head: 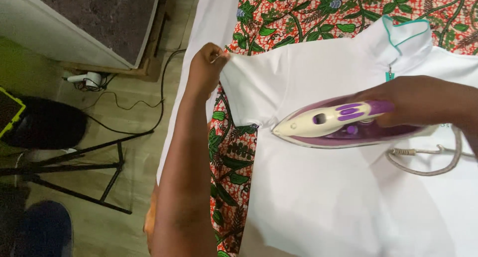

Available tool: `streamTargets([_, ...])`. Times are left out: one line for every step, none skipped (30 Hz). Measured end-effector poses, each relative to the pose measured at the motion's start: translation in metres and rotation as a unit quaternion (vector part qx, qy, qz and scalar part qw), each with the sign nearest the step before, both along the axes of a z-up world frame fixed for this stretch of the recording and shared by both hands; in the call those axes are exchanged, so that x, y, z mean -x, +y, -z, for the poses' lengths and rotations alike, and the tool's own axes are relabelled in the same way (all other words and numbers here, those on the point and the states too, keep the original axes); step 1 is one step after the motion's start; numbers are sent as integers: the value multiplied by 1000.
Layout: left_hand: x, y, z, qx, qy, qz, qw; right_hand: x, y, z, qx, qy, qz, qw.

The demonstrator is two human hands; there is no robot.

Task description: The person is ironing a white polo shirt on a bed covered with a patterned cloth.

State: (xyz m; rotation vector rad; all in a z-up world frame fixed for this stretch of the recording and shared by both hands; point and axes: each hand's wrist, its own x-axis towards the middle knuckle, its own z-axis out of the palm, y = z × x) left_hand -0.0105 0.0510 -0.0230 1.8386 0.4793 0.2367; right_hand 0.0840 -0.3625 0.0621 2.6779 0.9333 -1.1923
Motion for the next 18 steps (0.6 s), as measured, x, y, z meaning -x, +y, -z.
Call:
streamTargets([-3, 1, 7, -78, -71, 19, 994, 2, 5, 1, -11, -8, -14, 1000])
streamTargets([-3, -6, -5, -77, -70, 20, 994, 11, 20, -10, -11, -7, -14, 1000])
streamTargets([-4, -14, -18, -36, -20, -7, 999, 20, 35, -22, -9, -21, -29, 999])
streamTargets([-5, -21, -31, 4, 31, -33, 999, 29, 50, -33, -9, -34, -44, 998])
streamTargets([-8, -18, -25, 4, 32, -33, 999, 34, 57, -36, -9, -34, -44, 998])
streamTargets([-10, -15, -20, -83, -44, -13, 996, 40, 65, -39, -18, -35, -47, 998])
streamTargets([-12, -12, -15, -168, -119, 9, 979, 46, 73, -42, -27, -37, -50, 998])
streamTargets([-12, -17, -22, -168, -118, 8, 979, 49, 76, -43, -27, -36, -51, 998])
streamTargets([-12, -22, -28, -173, -90, -8, 981, 52, 79, -43, -32, -40, -58, 997])
streamTargets([-12, -27, -35, -178, -63, -26, 982, 55, 83, -43, -37, -45, -67, 996])
streamTargets([-10, -28, -37, -179, -63, -28, 981, 55, 83, -45, -38, -46, -69, 996])
streamTargets([-6, -30, -38, -149, -16, -47, 988, 56, 84, -47, -28, -45, -72, 996])
streamTargets([-2, -31, -39, -119, 32, -66, 990, 57, 85, -48, -19, -44, -75, 996])
streamTargets([1, -26, -27, -118, 34, -68, 990, 55, 84, -51, -19, -43, -77, 996])
streamTargets([4, -20, -15, -97, 28, -51, 994, 53, 83, -55, -4, -41, -73, 996])
streamTargets([6, -14, -4, -76, 21, -34, 996, 51, 83, -59, 11, -41, -69, 997])
streamTargets([16, -15, -4, -76, 21, -37, 996, 46, 78, -56, 11, -41, -71, 997])
streamTargets([26, -17, -2, -91, 32, -20, 995, 41, 74, -52, 29, -49, -69, 996])
